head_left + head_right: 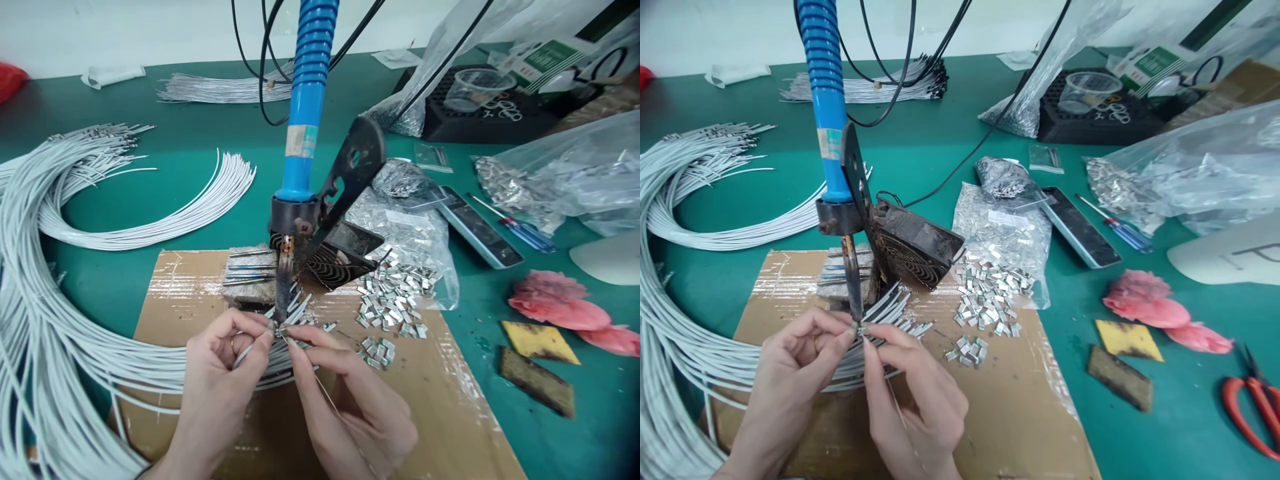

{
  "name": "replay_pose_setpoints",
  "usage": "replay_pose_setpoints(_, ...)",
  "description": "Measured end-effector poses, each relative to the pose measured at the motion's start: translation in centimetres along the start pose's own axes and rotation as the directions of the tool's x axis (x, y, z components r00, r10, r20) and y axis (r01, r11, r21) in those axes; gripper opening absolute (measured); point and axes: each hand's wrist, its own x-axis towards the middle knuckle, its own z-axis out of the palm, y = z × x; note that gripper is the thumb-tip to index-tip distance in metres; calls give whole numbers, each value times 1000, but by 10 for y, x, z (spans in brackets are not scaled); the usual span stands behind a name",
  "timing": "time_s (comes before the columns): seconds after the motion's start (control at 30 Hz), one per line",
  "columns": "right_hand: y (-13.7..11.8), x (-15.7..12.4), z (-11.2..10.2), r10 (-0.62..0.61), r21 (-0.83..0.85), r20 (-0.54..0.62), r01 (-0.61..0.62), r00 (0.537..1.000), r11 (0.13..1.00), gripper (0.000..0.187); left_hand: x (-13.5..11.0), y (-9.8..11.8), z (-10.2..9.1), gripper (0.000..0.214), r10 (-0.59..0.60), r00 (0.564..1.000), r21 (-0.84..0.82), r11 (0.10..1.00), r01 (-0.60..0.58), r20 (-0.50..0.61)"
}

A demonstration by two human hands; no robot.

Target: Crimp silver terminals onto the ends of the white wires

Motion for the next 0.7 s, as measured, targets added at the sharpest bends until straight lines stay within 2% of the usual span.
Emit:
replay_pose_setpoints(0.13, 2, -3, -1, 75, 57, 14, -76, 997, 995, 24, -1, 0, 2, 14, -7, 1000, 21, 1000, 7, -7)
replay_pose_setpoints(0.3, 2, -3, 0, 194, 93, 35, -196, 980, 976, 18, -7, -1, 6, 10, 17, 998, 21, 1000, -16, -67)
replay_pose_setpoints(0.4, 4, -4, 0, 198, 104, 57, -204, 978, 973, 17, -11, 0, 9, 11, 2, 996, 34, 999, 1, -90)
replay_pose_setpoints(0.47, 6, -3, -3, 218, 71, 45, -221, 975, 973, 14, -13, 1, 10, 12, 8, 994, 57, 998, -1, -109)
replay_pose_setpoints(0.57, 6, 2, -10, 296, -39, -35, -297, 954, 954, 6, -15, 0, 12, 11, 43, 986, 109, 994, -26, -162)
replay_pose_setpoints(0.63, 4, 5, -17, 306, -49, -15, -306, 952, 951, 19, -16, -2, 13, 10, 68, 979, 143, 989, -41, -191)
replay_pose_setpoints(0.7, 4, 7, -23, 306, 27, 76, -309, 949, 951, 28, -18, -4, 13, 9, 88, 976, 176, 983, -53, -198)
